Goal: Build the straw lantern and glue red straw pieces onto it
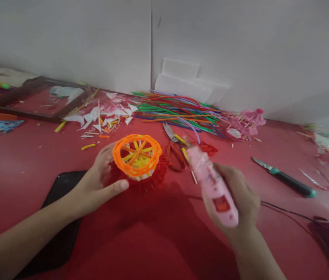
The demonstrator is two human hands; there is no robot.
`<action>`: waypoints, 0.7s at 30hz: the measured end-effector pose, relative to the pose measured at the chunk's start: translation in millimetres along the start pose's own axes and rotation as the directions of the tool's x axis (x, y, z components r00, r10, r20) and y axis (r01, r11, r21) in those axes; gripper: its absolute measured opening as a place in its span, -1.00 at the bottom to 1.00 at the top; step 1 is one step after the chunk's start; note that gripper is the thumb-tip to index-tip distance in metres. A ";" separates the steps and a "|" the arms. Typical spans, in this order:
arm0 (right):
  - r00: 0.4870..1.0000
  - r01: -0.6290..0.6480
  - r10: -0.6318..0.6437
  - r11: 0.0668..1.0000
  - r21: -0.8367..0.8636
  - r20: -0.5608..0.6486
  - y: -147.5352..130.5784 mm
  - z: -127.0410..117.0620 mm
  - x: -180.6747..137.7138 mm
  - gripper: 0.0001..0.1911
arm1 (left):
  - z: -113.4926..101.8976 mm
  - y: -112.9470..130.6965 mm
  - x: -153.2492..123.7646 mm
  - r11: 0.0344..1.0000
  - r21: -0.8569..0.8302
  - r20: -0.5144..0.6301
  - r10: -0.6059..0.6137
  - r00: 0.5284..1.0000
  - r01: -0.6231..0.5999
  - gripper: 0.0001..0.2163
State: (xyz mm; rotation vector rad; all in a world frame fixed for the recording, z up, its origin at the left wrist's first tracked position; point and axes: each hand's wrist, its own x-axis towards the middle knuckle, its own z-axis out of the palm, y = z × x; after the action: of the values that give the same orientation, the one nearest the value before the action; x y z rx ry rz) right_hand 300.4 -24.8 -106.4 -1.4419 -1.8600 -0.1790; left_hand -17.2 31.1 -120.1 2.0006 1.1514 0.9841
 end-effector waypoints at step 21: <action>0.930 -0.012 0.165 0.905 -0.424 0.327 -1.0 12.0 17.2 -0.82 | 3.7 -8.9 9.3 1.000 0.018 -0.108 0.007 0.994 -0.005 -0.21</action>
State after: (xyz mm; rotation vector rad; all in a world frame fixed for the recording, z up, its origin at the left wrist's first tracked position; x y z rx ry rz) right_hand 292.6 -5.5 -103.6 -1.9585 -2.1277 -0.2997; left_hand -14.7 42.7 -126.4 1.9865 1.2160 1.1007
